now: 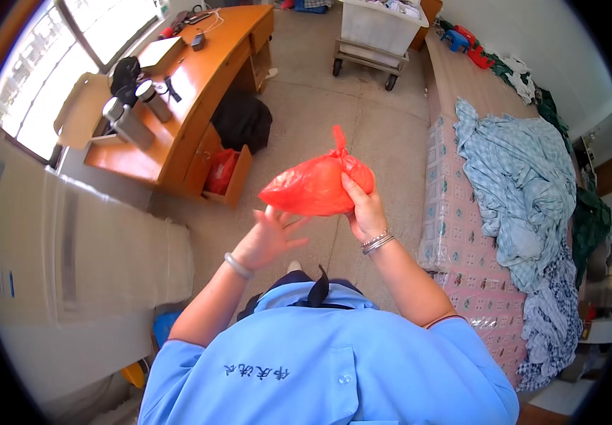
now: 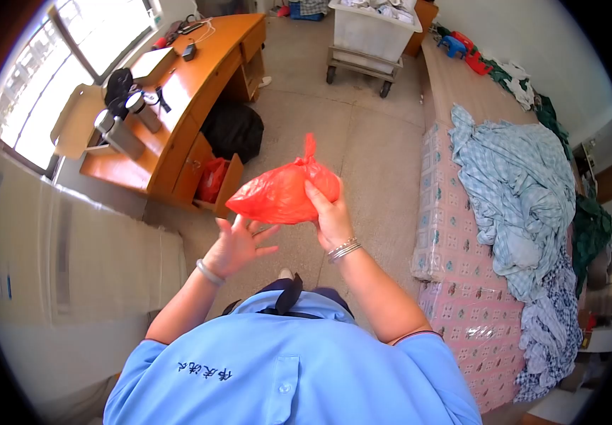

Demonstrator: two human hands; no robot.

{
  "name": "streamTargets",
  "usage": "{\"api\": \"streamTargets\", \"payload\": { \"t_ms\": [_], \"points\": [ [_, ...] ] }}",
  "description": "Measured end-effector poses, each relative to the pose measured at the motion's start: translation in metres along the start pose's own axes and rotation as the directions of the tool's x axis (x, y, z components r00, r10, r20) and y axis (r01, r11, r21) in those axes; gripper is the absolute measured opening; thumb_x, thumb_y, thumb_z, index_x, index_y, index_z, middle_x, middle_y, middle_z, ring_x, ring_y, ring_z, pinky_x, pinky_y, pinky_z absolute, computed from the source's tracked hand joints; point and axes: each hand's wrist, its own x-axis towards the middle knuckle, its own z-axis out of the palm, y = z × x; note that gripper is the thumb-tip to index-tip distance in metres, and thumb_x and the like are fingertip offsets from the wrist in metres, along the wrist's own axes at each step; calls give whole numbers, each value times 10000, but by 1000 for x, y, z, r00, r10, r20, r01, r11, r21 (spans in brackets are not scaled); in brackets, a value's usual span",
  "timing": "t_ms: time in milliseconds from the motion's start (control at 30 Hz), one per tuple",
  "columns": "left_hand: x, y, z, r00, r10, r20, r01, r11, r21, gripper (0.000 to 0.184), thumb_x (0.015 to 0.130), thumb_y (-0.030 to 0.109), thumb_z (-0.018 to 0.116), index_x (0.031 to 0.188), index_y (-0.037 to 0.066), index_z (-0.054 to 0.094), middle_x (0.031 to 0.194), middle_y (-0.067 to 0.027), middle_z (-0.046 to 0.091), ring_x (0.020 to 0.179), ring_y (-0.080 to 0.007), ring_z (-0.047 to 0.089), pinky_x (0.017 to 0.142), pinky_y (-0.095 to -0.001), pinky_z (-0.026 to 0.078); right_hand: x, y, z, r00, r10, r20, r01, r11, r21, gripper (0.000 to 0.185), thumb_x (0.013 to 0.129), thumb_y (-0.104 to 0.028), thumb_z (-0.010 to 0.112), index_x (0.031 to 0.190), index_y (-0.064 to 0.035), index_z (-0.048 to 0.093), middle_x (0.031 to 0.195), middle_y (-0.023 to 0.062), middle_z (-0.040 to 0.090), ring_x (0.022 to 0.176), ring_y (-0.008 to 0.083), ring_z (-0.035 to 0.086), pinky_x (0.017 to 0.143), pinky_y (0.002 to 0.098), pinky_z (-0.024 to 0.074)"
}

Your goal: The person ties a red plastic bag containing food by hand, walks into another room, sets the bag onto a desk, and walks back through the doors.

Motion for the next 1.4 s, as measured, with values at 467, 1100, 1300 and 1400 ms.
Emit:
{"api": "streamTargets", "payload": {
  "t_ms": [467,1100,1300,1400],
  "points": [
    [351,132,-76,952,304,42,-307,937,169,593,838,365,666,1279,47,432,1222,-78,541,1106,-196,539,949,-364,446,307,-18,11,959,11,284,133,866,-482,771,833,-188,703,1426,-72,225,1340,141,458,1247,229,448,1027,360,372],
    [692,419,-217,898,312,-310,-358,928,-100,441,969,333,494,1302,52,420,1205,-111,552,1096,-228,552,974,-386,431,789,-73,118,848,170,502,198,776,-598,788,793,-321,747,1383,-17,322,1370,132,412,1255,208,421,944,356,445],
    [814,481,-243,967,175,-186,-194,977,-93,411,968,265,507,1311,57,417,1255,-87,525,1146,-206,520,984,-364,421,904,-79,118,946,-17,324,220,767,-603,563,898,-172,624,1354,14,352,1214,112,563,1108,167,542,952,301,427],
    [879,496,-254,960,179,-217,-204,974,-99,464,956,292,526,1332,51,401,1226,-116,551,1097,-225,562,958,-377,450,967,-95,113,938,18,347,218,748,-628,578,886,-194,646,1352,1,367,1216,99,566,1110,181,546,949,310,434]
  ]
}}
